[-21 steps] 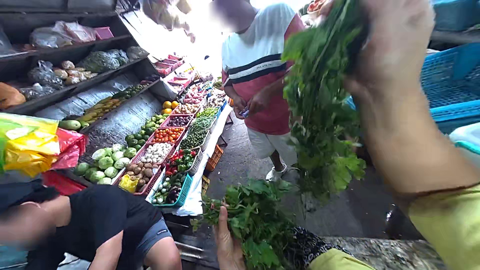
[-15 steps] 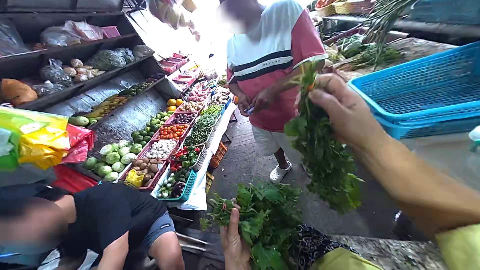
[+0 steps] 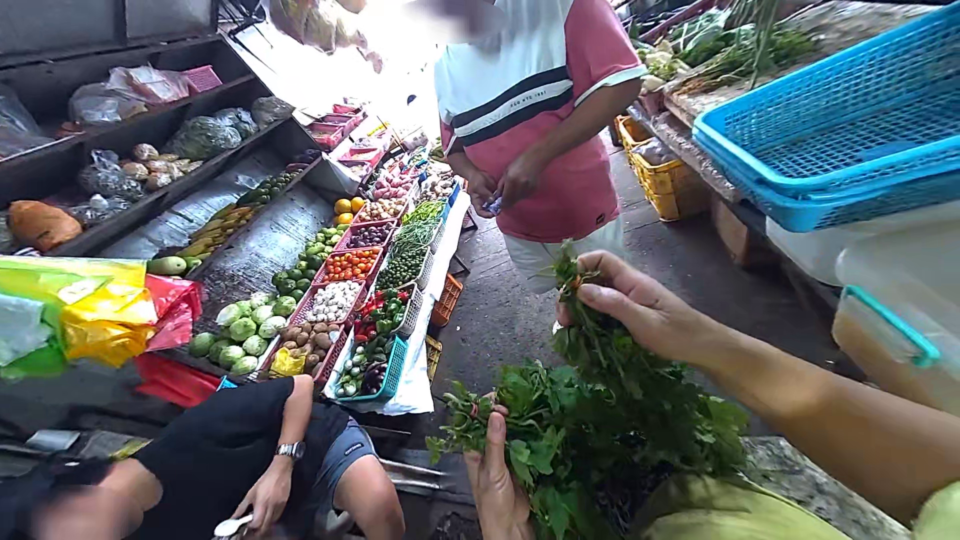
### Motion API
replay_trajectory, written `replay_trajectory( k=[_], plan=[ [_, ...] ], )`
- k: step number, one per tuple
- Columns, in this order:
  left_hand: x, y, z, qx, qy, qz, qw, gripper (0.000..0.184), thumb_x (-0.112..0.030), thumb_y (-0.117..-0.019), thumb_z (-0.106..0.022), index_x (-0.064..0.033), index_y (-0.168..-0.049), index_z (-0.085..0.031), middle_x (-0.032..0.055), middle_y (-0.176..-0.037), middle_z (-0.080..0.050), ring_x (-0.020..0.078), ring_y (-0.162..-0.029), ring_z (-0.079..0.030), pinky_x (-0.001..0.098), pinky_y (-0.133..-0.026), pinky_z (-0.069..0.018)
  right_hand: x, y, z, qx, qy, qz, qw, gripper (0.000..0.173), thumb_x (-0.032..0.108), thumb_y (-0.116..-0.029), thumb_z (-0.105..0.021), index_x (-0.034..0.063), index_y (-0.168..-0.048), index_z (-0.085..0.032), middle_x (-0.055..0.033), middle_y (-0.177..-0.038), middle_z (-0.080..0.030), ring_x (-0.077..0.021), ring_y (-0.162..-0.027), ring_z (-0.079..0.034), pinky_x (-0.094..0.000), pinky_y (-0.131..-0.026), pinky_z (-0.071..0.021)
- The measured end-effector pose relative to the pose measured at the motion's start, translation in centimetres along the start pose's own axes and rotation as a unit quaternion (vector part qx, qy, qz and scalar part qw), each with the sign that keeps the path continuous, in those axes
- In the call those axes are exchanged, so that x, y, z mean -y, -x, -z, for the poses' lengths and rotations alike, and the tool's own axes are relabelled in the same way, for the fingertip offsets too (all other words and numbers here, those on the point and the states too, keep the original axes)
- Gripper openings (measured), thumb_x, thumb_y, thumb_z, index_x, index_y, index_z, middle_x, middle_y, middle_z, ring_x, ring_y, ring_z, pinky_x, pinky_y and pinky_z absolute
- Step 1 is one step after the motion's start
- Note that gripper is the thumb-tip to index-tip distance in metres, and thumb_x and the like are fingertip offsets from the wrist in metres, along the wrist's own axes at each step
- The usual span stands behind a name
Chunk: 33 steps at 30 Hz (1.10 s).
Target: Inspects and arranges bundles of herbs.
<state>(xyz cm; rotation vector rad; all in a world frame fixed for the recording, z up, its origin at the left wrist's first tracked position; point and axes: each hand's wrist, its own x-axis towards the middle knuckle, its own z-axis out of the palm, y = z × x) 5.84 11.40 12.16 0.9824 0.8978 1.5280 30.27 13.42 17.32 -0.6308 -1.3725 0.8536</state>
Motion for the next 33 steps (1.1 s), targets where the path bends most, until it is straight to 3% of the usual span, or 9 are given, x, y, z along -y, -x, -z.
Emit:
replay_trajectory(
  k=[10,15,20,28,33],
  plan=[
    [-0.2,0.7,-0.9,-0.015,-0.001,0.024,1.000,0.026,-0.012,-0.0883,-0.074,-0.0039,-0.110,-0.063,0.0006,-0.093,-0.075,0.0049,-0.089,-0.072,0.0220,-0.083,-0.0603,-0.7,0.7,-1.3,0.057,0.012,-0.019,0.998,0.034,0.027,-0.1084,-0.038,0.0015,-0.128,-0.049,0.0048,-0.098,-0.062,0.0026,-0.086,-0.062,-0.0176,-0.080,-0.0543],
    [-0.1,0.8,-0.9,-0.012,0.006,0.025,1.000,0.028,-0.014,-0.0865,-0.077,-0.0039,-0.109,-0.065,0.0016,-0.094,-0.075,0.0055,-0.090,-0.072,0.0227,-0.084,-0.0602,-1.1,0.9,-1.9,0.084,0.020,-0.002,0.996,0.039,0.032,-0.1062,-0.049,0.0003,-0.130,-0.049,0.0056,-0.095,-0.062,0.0051,-0.083,-0.059,-0.0153,-0.077,-0.0521],
    [-0.2,0.8,-1.1,-0.006,0.004,0.025,1.000,0.031,-0.015,-0.0830,-0.081,-0.0041,-0.108,-0.066,0.0017,-0.093,-0.075,0.0055,-0.089,-0.072,0.0222,-0.084,-0.0597,-1.1,0.9,-2.2,0.110,0.031,-0.013,0.993,0.039,0.027,-0.1011,-0.060,0.0010,-0.129,-0.052,0.0051,-0.100,-0.063,0.0083,-0.087,-0.059,-0.0115,-0.078,-0.0510],
    [0.1,0.9,-1.1,0.027,-0.007,0.032,0.999,0.038,-0.015,-0.0815,-0.081,-0.0018,-0.112,-0.063,0.0008,-0.095,-0.075,0.0047,-0.091,-0.072,0.0224,-0.086,-0.0592,-1.4,1.0,-2.5,0.138,0.047,-0.025,0.989,0.046,0.029,-0.0983,-0.065,-0.0011,-0.132,-0.054,-0.0002,-0.102,-0.066,0.0058,-0.088,-0.060,-0.0131,-0.080,-0.0505],
    [0.1,1.1,-1.3,0.038,-0.015,0.033,0.999,0.037,-0.015,-0.0802,-0.083,-0.0030,-0.110,-0.065,-0.0008,-0.095,-0.075,0.0034,-0.091,-0.072,0.0221,-0.086,-0.0591,-1.9,1.0,-2.8,0.159,0.033,-0.027,0.986,0.045,0.028,-0.0968,-0.068,-0.0003,-0.131,-0.056,0.0024,-0.096,-0.065,0.0061,-0.083,-0.059,-0.0121,-0.076,-0.0500]
  ],
)
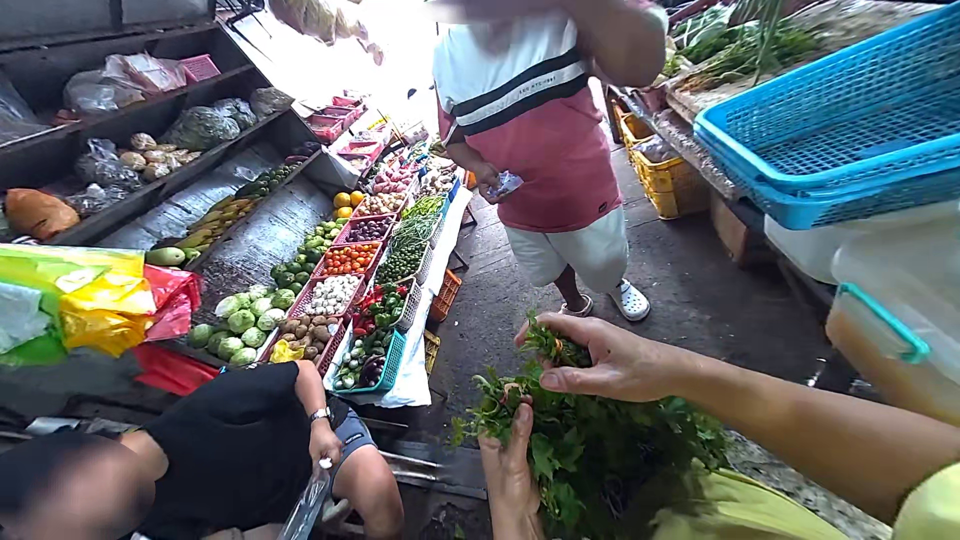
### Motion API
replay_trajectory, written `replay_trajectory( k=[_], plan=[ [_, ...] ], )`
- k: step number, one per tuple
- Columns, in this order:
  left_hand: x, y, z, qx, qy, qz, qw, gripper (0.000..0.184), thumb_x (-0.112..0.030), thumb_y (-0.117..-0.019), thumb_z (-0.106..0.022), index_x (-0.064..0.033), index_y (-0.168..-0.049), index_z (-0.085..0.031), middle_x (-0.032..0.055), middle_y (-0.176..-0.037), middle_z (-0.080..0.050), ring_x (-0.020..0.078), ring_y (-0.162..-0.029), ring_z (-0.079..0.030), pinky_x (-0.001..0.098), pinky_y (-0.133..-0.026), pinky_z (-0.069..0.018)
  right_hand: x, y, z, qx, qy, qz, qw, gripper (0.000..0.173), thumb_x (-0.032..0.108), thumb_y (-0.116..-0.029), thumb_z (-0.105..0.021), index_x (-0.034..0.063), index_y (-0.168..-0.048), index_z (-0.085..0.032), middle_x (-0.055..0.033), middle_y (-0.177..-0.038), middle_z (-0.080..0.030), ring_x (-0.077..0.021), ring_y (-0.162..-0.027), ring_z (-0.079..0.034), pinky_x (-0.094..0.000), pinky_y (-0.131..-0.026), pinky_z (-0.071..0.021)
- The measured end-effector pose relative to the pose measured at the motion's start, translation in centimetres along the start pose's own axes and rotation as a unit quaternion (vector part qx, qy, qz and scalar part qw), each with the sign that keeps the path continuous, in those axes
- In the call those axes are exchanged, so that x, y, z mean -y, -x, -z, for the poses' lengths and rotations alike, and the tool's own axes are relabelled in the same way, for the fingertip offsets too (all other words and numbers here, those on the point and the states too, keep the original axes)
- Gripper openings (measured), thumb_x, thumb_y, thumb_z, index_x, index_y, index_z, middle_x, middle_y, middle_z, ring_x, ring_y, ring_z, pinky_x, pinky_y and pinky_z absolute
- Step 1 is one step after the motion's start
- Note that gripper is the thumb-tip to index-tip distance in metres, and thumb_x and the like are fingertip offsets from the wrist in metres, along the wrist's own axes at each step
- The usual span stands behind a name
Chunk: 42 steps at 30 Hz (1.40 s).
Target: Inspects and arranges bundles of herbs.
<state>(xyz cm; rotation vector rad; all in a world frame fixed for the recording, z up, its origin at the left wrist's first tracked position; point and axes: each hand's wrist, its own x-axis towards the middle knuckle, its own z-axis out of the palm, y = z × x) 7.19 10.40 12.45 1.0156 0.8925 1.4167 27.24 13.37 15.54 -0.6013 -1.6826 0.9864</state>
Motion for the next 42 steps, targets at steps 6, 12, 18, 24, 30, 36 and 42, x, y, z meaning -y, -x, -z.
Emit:
replay_trajectory(
  k=[6,12,18,24,30,36,42],
  plan=[
    [0.3,0.0,-0.1,0.014,0.005,0.000,1.000,0.042,-0.013,-0.0791,-0.083,-0.0032,-0.114,-0.063,-0.0011,-0.098,-0.075,0.0029,-0.093,-0.072,0.0224,-0.087,-0.0594,-0.2,0.0,-0.2,0.034,0.001,-0.019,0.999,0.050,0.032,-0.0944,-0.071,0.0012,-0.131,-0.058,0.0038,-0.091,-0.064,0.0057,-0.079,-0.058,-0.0113,-0.073,-0.0486],
    [0.7,0.0,0.0,0.055,-0.010,-0.025,0.998,0.038,-0.012,-0.0793,-0.084,-0.0043,-0.112,-0.066,-0.0040,-0.099,-0.075,0.0005,-0.096,-0.070,0.0206,-0.090,-0.0572,-0.5,0.1,-0.4,0.061,0.020,-0.035,0.997,0.046,0.033,-0.0920,-0.074,0.0026,-0.125,-0.065,0.0032,-0.092,-0.066,0.0065,-0.081,-0.058,-0.0105,-0.075,-0.0479],
    [1.0,0.1,0.2,0.082,-0.030,-0.028,0.996,0.037,-0.006,-0.0797,-0.083,-0.0041,-0.113,-0.067,-0.0080,-0.101,-0.075,-0.0030,-0.097,-0.069,0.0187,-0.090,-0.0565,-0.6,0.3,-0.9,0.074,0.032,-0.048,0.996,0.045,0.034,-0.0902,-0.075,0.0007,-0.119,-0.067,-0.0032,-0.105,-0.069,0.0029,-0.096,-0.062,-0.0143,-0.085,-0.0504],
    [1.1,0.2,0.1,0.092,-0.034,-0.021,0.995,0.039,0.002,-0.0777,-0.080,-0.0035,-0.113,-0.064,-0.0080,-0.100,-0.074,-0.0032,-0.096,-0.068,0.0185,-0.089,-0.0568,-0.7,0.2,-1.1,0.077,0.059,-0.067,0.993,0.041,0.034,-0.0905,-0.075,0.0009,-0.113,-0.069,-0.0039,-0.103,-0.068,0.0003,-0.096,-0.062,-0.0168,-0.085,-0.0501],
    [1.3,0.2,-0.1,0.092,-0.035,-0.014,0.995,0.043,0.005,-0.0763,-0.079,-0.0030,-0.114,-0.061,-0.0077,-0.100,-0.073,-0.0026,-0.095,-0.069,0.0190,-0.088,-0.0576,-0.7,0.1,-1.3,0.086,0.065,-0.080,0.991,0.034,0.030,-0.0912,-0.075,0.0003,-0.108,-0.069,-0.0039,-0.099,-0.067,0.0001,-0.092,-0.061,-0.0169,-0.082,-0.0494],
    [1.6,0.0,0.0,0.113,-0.029,-0.023,0.993,0.044,-0.001,-0.0761,-0.084,-0.0045,-0.115,-0.062,-0.0074,-0.100,-0.073,-0.0021,-0.094,-0.069,0.0189,-0.087,-0.0574,-0.7,0.1,-1.1,0.090,0.054,-0.076,0.992,0.032,0.029,-0.0924,-0.074,0.0001,-0.106,-0.069,-0.0027,-0.096,-0.067,0.0018,-0.090,-0.061,-0.0155,-0.080,-0.0496],
    [2.1,-0.6,0.5,0.165,-0.023,-0.074,0.983,0.051,-0.032,-0.0792,-0.086,-0.0121,-0.120,-0.063,-0.0098,-0.106,-0.073,-0.0036,-0.099,-0.068,0.0186,-0.091,-0.0560,-0.6,0.0,-0.8,0.084,0.052,-0.065,0.993,0.029,0.028,-0.0953,-0.071,0.0008,-0.105,-0.069,-0.0016,-0.097,-0.067,0.0041,-0.090,-0.061,-0.0131,-0.080,-0.0488]
  ],
)
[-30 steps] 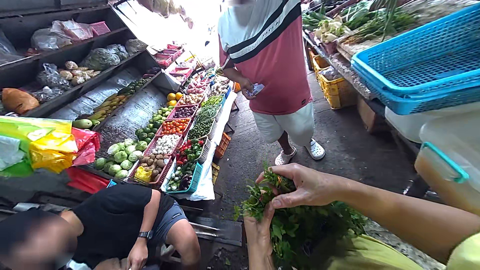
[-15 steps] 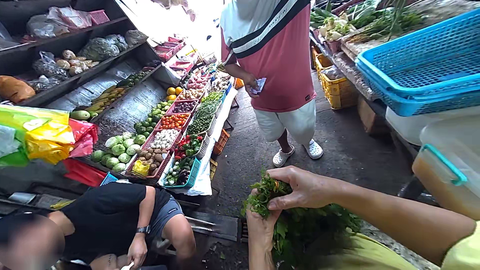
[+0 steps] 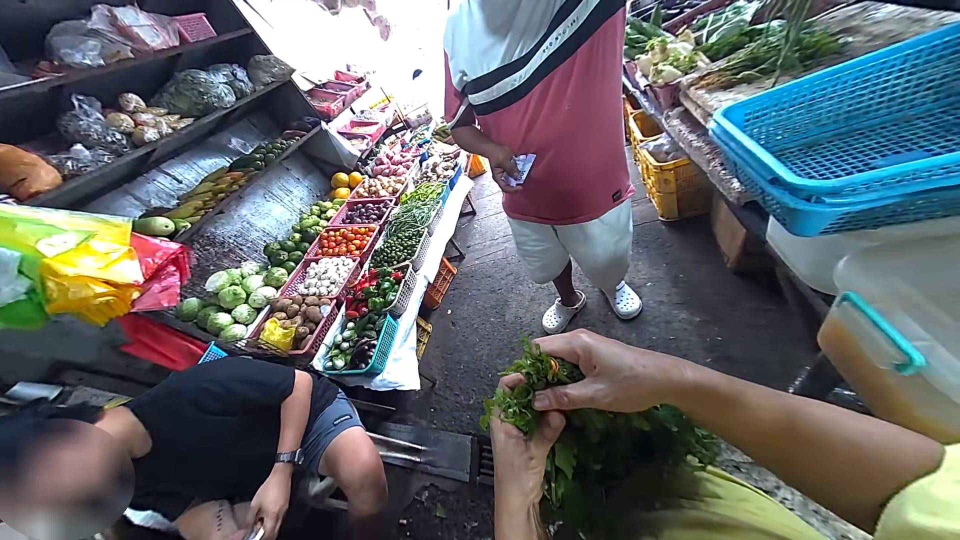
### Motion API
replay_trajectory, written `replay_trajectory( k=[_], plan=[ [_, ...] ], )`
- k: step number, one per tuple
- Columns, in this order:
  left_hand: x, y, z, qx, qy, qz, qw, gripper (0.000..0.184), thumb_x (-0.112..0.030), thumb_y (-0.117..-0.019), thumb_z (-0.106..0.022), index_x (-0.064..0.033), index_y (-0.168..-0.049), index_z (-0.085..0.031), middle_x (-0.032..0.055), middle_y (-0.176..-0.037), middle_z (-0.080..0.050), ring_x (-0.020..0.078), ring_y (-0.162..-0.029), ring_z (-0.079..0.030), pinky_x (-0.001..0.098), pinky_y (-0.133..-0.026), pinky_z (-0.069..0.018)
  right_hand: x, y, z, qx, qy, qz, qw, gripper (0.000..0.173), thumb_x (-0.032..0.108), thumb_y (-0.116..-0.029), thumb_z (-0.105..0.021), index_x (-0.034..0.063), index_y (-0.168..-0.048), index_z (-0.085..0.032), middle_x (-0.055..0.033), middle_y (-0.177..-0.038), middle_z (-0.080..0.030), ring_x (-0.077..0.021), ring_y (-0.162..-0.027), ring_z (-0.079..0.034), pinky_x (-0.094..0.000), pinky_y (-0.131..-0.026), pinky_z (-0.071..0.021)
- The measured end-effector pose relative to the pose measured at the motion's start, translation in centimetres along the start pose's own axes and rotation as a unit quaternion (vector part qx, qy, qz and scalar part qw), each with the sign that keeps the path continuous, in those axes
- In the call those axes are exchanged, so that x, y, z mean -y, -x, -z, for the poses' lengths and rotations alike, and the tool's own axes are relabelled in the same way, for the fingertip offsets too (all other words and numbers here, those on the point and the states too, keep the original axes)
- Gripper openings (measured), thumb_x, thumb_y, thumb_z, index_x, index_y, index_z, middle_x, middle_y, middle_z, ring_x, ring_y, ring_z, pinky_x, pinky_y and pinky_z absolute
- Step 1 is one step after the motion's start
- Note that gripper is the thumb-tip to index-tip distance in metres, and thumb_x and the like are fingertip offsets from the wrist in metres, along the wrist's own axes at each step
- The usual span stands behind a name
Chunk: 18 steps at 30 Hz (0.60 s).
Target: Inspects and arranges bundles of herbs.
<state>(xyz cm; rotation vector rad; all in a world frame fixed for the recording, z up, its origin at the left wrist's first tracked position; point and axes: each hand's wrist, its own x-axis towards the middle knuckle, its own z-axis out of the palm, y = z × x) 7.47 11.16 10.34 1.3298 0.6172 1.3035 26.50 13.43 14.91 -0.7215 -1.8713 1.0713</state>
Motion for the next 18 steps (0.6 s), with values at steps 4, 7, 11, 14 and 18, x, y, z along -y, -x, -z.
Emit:
replay_trajectory(
  k=[4,7,11,14,18],
  plan=[
    [-0.3,-0.1,-0.4,-0.021,-0.007,-0.006,1.000,0.044,-0.034,-0.0821,-0.083,-0.0136,-0.117,-0.065,-0.0123,-0.103,-0.073,-0.0060,-0.098,-0.067,0.0165,-0.090,-0.0552,0.0,0.0,0.0,-0.012,0.000,0.009,1.000,0.030,0.029,-0.0958,-0.070,0.0003,-0.104,-0.069,-0.0012,-0.094,-0.066,0.0053,-0.087,-0.060,-0.0121,-0.078,-0.0478],
    [-0.5,-0.2,-0.6,-0.034,0.007,-0.008,0.999,0.042,-0.034,-0.0833,-0.081,-0.0134,-0.116,-0.066,-0.0129,-0.104,-0.073,-0.0064,-0.098,-0.067,0.0160,-0.090,-0.0550,-0.2,0.0,0.0,-0.025,0.003,0.020,0.999,0.031,0.030,-0.0964,-0.070,0.0003,-0.105,-0.069,-0.0007,-0.095,-0.068,0.0066,-0.088,-0.060,-0.0107,-0.079,-0.0482],
    [-0.5,-0.2,-0.3,-0.061,0.005,0.006,0.998,0.043,-0.037,-0.0845,-0.081,-0.0114,-0.116,-0.066,-0.0096,-0.104,-0.073,-0.0035,-0.097,-0.068,0.0178,-0.088,-0.0563,-0.6,0.0,0.1,-0.047,-0.001,0.044,0.998,0.031,0.031,-0.0976,-0.069,0.0010,-0.107,-0.069,-0.0002,-0.098,-0.069,0.0068,-0.091,-0.061,-0.0110,-0.082,-0.0490],
    [-0.8,-0.3,-0.4,-0.091,-0.007,0.012,0.996,0.044,-0.038,-0.0852,-0.080,-0.0102,-0.115,-0.065,-0.0085,-0.104,-0.074,-0.0022,-0.098,-0.068,0.0192,-0.089,-0.0569,-0.6,0.0,0.4,-0.062,-0.010,0.039,0.997,0.029,0.031,-0.0981,-0.069,0.0027,-0.107,-0.069,0.0020,-0.097,-0.070,0.0073,-0.091,-0.062,-0.0114,-0.082,-0.0501],
    [-1.5,-0.4,-0.8,-0.125,-0.017,0.031,0.992,0.037,-0.039,-0.0872,-0.079,-0.0115,-0.109,-0.069,-0.0090,-0.100,-0.075,-0.0029,-0.094,-0.069,0.0184,-0.087,-0.0574,-0.5,0.0,0.6,-0.071,-0.011,0.039,0.997,0.031,0.032,-0.0983,-0.068,0.0018,-0.106,-0.069,0.0014,-0.097,-0.068,0.0067,-0.092,-0.061,-0.0113,-0.082,-0.0494]
  ],
)
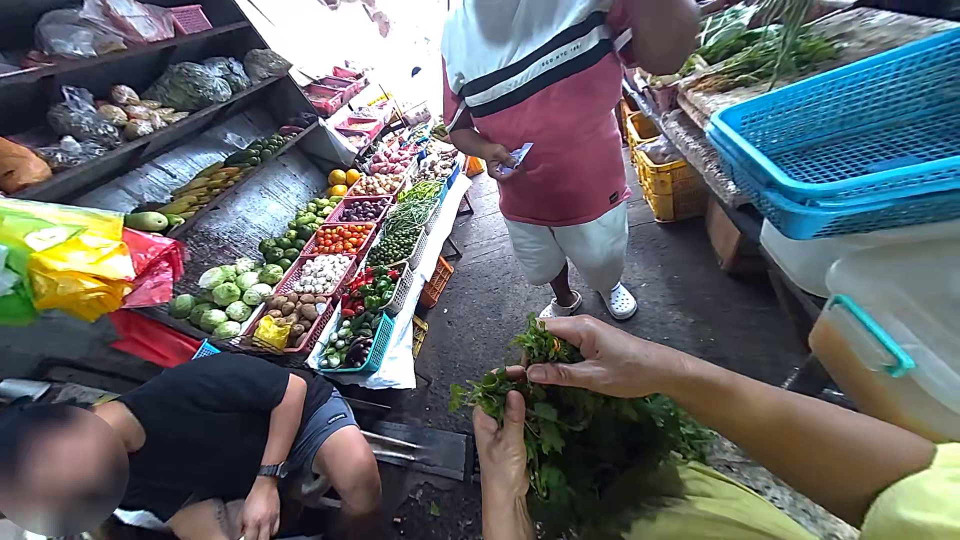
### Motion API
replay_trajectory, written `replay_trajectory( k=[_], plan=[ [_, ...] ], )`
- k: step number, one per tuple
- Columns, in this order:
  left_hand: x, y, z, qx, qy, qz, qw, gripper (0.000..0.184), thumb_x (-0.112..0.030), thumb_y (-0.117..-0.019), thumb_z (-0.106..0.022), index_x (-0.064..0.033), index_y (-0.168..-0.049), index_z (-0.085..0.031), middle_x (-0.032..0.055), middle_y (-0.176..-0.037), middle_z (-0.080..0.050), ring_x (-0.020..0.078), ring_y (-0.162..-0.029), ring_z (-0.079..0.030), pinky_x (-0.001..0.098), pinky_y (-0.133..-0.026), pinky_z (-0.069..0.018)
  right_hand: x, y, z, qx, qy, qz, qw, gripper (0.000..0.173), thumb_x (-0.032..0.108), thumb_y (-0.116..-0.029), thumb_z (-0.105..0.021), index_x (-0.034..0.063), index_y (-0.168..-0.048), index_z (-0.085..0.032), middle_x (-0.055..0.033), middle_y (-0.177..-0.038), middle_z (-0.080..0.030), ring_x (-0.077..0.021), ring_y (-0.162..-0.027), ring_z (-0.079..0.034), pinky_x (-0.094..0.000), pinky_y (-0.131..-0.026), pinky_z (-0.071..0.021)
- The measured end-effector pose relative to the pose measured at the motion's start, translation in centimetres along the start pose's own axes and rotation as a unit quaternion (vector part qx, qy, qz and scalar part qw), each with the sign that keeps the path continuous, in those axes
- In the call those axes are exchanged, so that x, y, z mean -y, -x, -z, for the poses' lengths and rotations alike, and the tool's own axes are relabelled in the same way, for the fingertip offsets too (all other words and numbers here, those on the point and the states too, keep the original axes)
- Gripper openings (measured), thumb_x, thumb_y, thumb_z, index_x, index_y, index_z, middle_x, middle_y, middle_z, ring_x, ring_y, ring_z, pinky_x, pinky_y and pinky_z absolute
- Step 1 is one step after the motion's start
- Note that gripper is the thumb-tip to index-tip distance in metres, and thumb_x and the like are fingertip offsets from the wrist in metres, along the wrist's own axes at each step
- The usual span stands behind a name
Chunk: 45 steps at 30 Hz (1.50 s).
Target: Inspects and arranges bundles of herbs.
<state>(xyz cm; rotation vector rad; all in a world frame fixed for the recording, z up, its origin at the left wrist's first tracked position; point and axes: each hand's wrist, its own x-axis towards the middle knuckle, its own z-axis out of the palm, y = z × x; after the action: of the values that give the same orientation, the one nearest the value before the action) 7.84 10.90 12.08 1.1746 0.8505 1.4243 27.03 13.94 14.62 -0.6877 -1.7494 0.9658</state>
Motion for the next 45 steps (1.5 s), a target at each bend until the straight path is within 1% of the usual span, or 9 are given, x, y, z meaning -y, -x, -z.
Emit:
replay_trajectory(
  k=[3,6,9,13,20,36,39,42,45],
  plan=[
    [0.0,-0.3,0.3,-0.007,-0.016,-0.001,1.000,0.036,-0.040,-0.0921,-0.073,-0.0091,-0.111,-0.068,-0.0068,-0.100,-0.076,-0.0013,-0.095,-0.070,0.0190,-0.087,-0.0577,0.0,0.0,0.0,-0.016,-0.003,0.013,1.000,0.029,0.030,-0.0987,-0.068,0.0017,-0.105,-0.069,0.0022,-0.096,-0.067,0.0076,-0.091,-0.060,-0.0104,-0.082,-0.0490],
    [0.2,-0.8,1.1,-0.011,-0.032,-0.013,0.999,0.049,-0.049,-0.0922,-0.070,-0.0053,-0.114,-0.066,-0.0022,-0.103,-0.076,0.0029,-0.099,-0.071,0.0220,-0.090,-0.0579,0.1,-0.1,0.4,-0.038,-0.014,0.023,0.999,0.024,0.025,-0.1004,-0.065,0.0022,-0.108,-0.068,0.0053,-0.098,-0.070,0.0097,-0.090,-0.061,-0.0100,-0.082,-0.0508],
    [0.3,-1.4,2.0,-0.004,-0.025,-0.023,0.999,0.046,-0.047,-0.0992,-0.060,-0.0034,-0.113,-0.066,0.0042,-0.104,-0.077,0.0116,-0.102,-0.072,0.0283,-0.094,-0.0582,0.4,-0.1,1.2,-0.066,-0.009,0.029,0.997,0.025,0.026,-0.1021,-0.063,0.0028,-0.110,-0.067,0.0076,-0.098,-0.069,0.0108,-0.089,-0.061,-0.0093,-0.080,-0.0508],
    [-0.3,-1.5,2.1,-0.029,-0.026,-0.029,0.999,0.035,-0.038,-0.1056,-0.052,-0.0058,-0.109,-0.066,0.0019,-0.098,-0.077,0.0094,-0.096,-0.073,0.0264,-0.090,-0.0596,0.5,-0.1,1.9,-0.096,-0.002,0.042,0.995,0.023,0.026,-0.1028,-0.061,0.0040,-0.108,-0.067,0.0094,-0.097,-0.069,0.0116,-0.087,-0.060,-0.0087,-0.079,-0.0502],
    [-0.4,-1.5,2.2,-0.033,-0.013,-0.042,0.998,0.035,-0.036,-0.1075,-0.047,-0.0059,-0.108,-0.066,0.0018,-0.097,-0.077,0.0087,-0.095,-0.073,0.0240,-0.088,-0.0593,0.4,0.0,2.1,-0.108,-0.008,0.043,0.993,0.021,0.023,-0.1032,-0.059,0.0041,-0.108,-0.067,0.0102,-0.098,-0.068,0.0115,-0.089,-0.061,-0.0086,-0.080,-0.0506],
    [-0.4,-1.3,2.2,-0.029,-0.022,-0.044,0.998,0.035,-0.038,-0.1049,-0.053,-0.0067,-0.107,-0.067,0.0013,-0.097,-0.077,0.0082,-0.095,-0.073,0.0233,-0.089,-0.0583,0.2,0.3,1.8,-0.096,-0.015,0.052,0.994,0.021,0.023,-0.1034,-0.060,0.0038,-0.109,-0.066,0.0094,-0.098,-0.068,0.0111,-0.089,-0.060,-0.0088,-0.080,-0.0504],
    [-0.2,-1.2,2.4,-0.015,-0.034,-0.041,0.998,0.038,-0.041,-0.1033,-0.055,-0.0052,-0.110,-0.067,0.0016,-0.100,-0.076,0.0098,-0.099,-0.072,0.0265,-0.092,-0.0579,0.3,0.7,1.6,-0.103,0.007,0.049,0.993,0.021,0.024,-0.1032,-0.059,0.0046,-0.108,-0.067,0.0098,-0.098,-0.068,0.0107,-0.089,-0.061,-0.0093,-0.080,-0.0515],
    [-0.2,-1.1,1.9,0.017,-0.058,-0.042,0.997,0.038,-0.033,-0.1052,-0.054,0.0021,-0.115,-0.065,0.0043,-0.107,-0.075,0.0111,-0.104,-0.070,0.0310,-0.097,-0.0567,0.0,1.1,1.4,-0.104,0.040,0.058,0.992,0.024,0.029,-0.1035,-0.058,0.0082,-0.110,-0.068,0.0118,-0.100,-0.069,0.0102,-0.091,-0.062,-0.0114,-0.082,-0.0534],
    [-0.6,-0.7,1.2,0.054,-0.094,-0.044,0.993,0.032,-0.019,-0.1040,-0.055,0.0086,-0.119,-0.064,0.0081,-0.112,-0.072,0.0072,-0.106,-0.067,0.0287,-0.099,-0.0540,-0.1,1.0,0.8,-0.077,0.058,0.068,0.993,0.027,0.037,-0.1048,-0.056,0.0140,-0.113,-0.067,0.0145,-0.106,-0.070,0.0105,-0.096,-0.062,-0.0128,-0.086,-0.0538]
  ],
)
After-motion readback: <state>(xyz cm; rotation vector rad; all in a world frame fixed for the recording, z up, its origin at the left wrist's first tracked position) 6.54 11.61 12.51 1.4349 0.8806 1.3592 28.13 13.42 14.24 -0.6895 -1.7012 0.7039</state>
